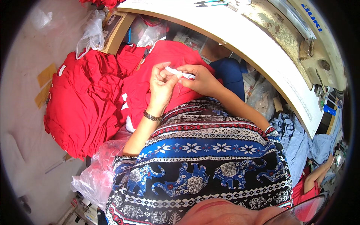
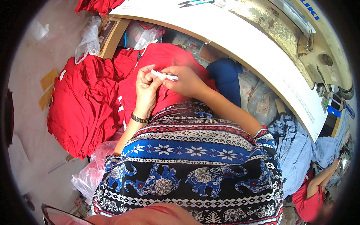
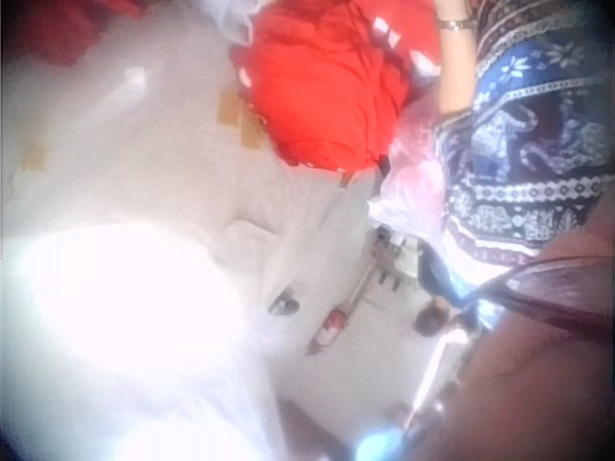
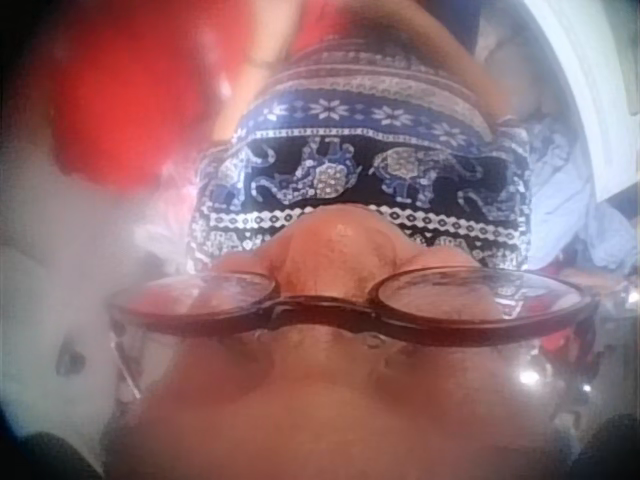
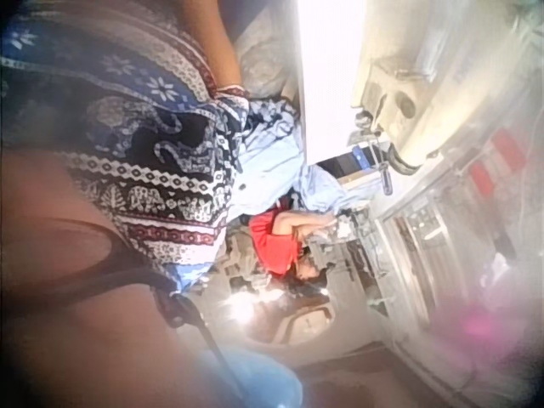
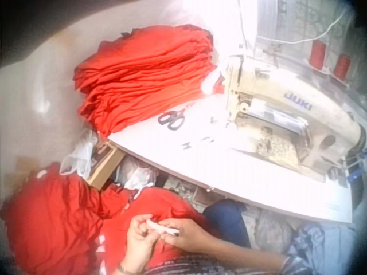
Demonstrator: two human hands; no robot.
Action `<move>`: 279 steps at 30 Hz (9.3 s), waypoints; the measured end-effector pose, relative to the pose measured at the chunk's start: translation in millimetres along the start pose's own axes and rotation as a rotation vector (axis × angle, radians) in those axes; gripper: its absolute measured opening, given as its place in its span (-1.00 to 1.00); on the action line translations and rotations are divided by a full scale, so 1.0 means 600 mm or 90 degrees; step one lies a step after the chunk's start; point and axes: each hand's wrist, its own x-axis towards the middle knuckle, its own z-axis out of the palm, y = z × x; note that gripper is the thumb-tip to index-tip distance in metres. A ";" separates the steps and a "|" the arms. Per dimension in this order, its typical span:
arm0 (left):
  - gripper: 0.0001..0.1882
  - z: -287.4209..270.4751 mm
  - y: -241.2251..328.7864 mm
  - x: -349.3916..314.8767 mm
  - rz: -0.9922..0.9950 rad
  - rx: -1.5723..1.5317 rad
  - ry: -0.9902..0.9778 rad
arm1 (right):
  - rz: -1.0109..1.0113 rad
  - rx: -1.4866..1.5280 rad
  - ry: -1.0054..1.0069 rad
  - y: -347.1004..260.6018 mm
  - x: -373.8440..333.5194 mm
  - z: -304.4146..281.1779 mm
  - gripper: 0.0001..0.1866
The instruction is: The person picks up red shirts from a pile, identifies white labels or tags on the necklines, and trims excess material or threads from them using shears before placing the shirts into another pile or bag.
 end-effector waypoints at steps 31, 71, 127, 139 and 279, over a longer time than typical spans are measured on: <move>-0.76 -0.019 0.013 0.014 -0.029 -0.002 -0.039 | 0.056 -0.046 0.044 0.020 -0.015 -0.002 -0.76; -0.59 0.120 0.180 0.512 0.402 0.855 -0.224 | 0.123 0.186 0.086 0.016 -0.024 0.018 -0.78; -0.69 -0.086 0.174 -0.089 -0.100 0.806 -0.345 | 0.084 0.273 0.030 0.021 -0.015 0.026 -0.91; -0.69 -0.028 0.236 0.130 0.106 0.840 -0.223 | 0.141 0.307 0.140 0.036 -0.019 0.016 -0.84; -0.34 -0.183 0.361 -0.102 0.340 0.988 -0.024 | -0.261 -0.329 0.134 -0.211 0.034 -0.161 -0.73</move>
